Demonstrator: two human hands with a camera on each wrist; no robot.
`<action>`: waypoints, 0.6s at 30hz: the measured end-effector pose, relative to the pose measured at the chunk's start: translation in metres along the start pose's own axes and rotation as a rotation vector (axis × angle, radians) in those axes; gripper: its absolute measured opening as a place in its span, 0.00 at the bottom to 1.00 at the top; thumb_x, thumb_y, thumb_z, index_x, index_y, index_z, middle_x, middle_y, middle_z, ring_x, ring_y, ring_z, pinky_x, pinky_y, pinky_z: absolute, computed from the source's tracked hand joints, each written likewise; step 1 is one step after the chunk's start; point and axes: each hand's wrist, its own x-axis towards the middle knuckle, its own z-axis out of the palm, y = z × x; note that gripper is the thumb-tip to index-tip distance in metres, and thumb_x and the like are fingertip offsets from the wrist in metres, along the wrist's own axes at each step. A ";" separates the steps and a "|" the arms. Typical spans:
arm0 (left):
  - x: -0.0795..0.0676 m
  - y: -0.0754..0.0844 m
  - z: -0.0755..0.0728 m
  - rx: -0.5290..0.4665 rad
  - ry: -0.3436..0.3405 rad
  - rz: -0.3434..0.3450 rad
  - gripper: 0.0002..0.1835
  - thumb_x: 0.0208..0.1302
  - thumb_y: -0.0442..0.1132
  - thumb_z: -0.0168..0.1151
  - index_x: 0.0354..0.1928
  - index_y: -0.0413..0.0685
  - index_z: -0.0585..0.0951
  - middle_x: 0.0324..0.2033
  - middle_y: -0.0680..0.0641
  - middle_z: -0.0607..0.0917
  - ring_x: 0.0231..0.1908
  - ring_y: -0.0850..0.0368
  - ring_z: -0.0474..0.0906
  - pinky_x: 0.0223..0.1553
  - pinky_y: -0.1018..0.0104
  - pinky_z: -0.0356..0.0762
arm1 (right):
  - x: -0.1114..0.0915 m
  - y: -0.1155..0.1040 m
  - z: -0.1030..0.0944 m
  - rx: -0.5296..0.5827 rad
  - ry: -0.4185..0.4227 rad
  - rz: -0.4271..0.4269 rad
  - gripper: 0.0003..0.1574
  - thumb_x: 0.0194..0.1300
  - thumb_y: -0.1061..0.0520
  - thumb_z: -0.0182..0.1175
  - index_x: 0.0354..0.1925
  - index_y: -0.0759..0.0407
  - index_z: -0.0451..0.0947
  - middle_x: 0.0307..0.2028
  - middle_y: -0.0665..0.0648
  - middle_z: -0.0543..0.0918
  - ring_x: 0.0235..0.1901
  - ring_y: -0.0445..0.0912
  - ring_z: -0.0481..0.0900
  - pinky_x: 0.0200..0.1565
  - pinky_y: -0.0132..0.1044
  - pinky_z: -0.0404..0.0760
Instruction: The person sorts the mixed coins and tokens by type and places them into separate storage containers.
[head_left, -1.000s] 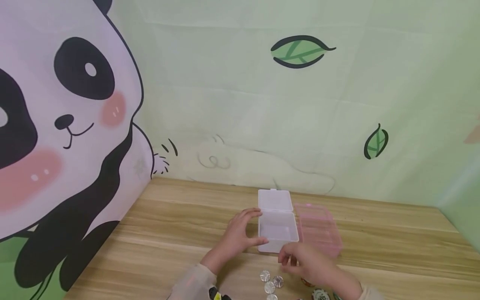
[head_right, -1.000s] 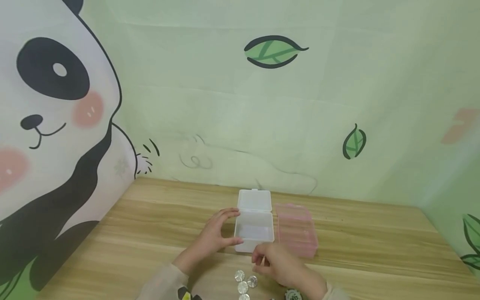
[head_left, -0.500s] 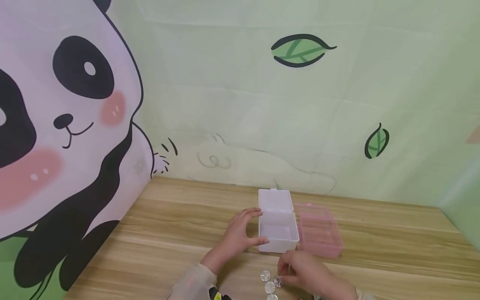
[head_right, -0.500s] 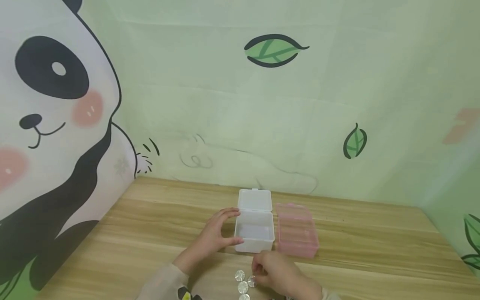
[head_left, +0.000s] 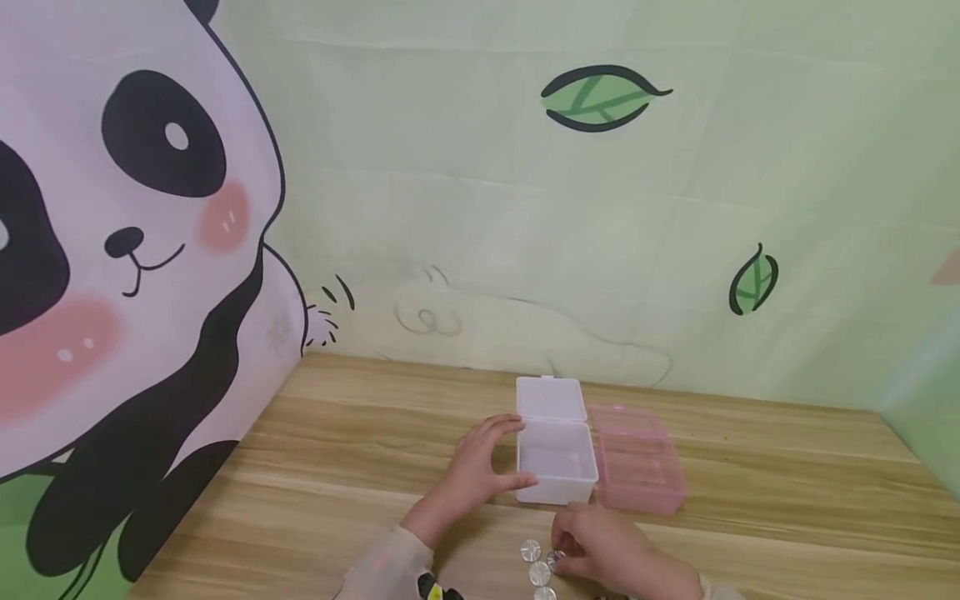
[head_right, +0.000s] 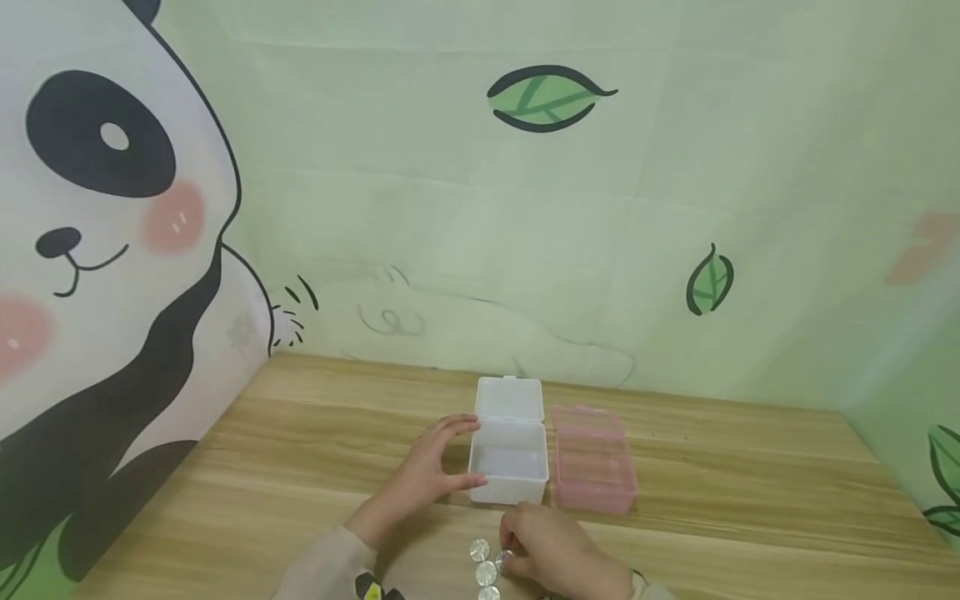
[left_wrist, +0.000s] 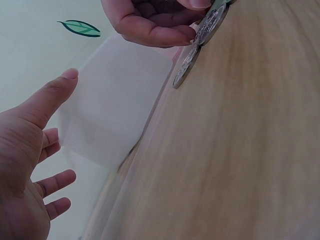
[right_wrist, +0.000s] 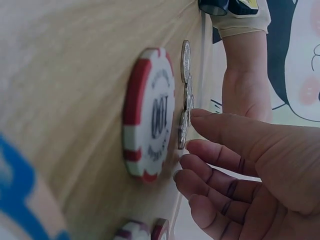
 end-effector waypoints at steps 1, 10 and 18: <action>0.000 0.000 0.000 -0.003 -0.003 -0.002 0.39 0.47 0.51 0.75 0.62 0.48 0.72 0.66 0.47 0.72 0.67 0.45 0.65 0.68 0.39 0.56 | 0.000 -0.001 0.000 -0.004 -0.002 0.004 0.12 0.52 0.51 0.71 0.28 0.50 0.77 0.25 0.41 0.75 0.26 0.29 0.65 0.28 0.24 0.69; 0.000 0.000 0.000 -0.010 -0.004 0.014 0.39 0.48 0.51 0.75 0.62 0.47 0.73 0.66 0.46 0.72 0.67 0.46 0.64 0.67 0.37 0.56 | 0.000 -0.004 0.003 -0.095 0.010 0.000 0.14 0.49 0.50 0.72 0.28 0.49 0.76 0.26 0.40 0.71 0.25 0.30 0.62 0.27 0.24 0.65; 0.001 -0.001 0.000 -0.007 -0.001 0.008 0.39 0.47 0.52 0.75 0.62 0.47 0.73 0.66 0.48 0.72 0.67 0.46 0.65 0.67 0.38 0.57 | 0.002 -0.003 0.006 -0.126 0.011 -0.009 0.15 0.47 0.51 0.74 0.27 0.50 0.75 0.27 0.41 0.74 0.27 0.32 0.67 0.29 0.27 0.70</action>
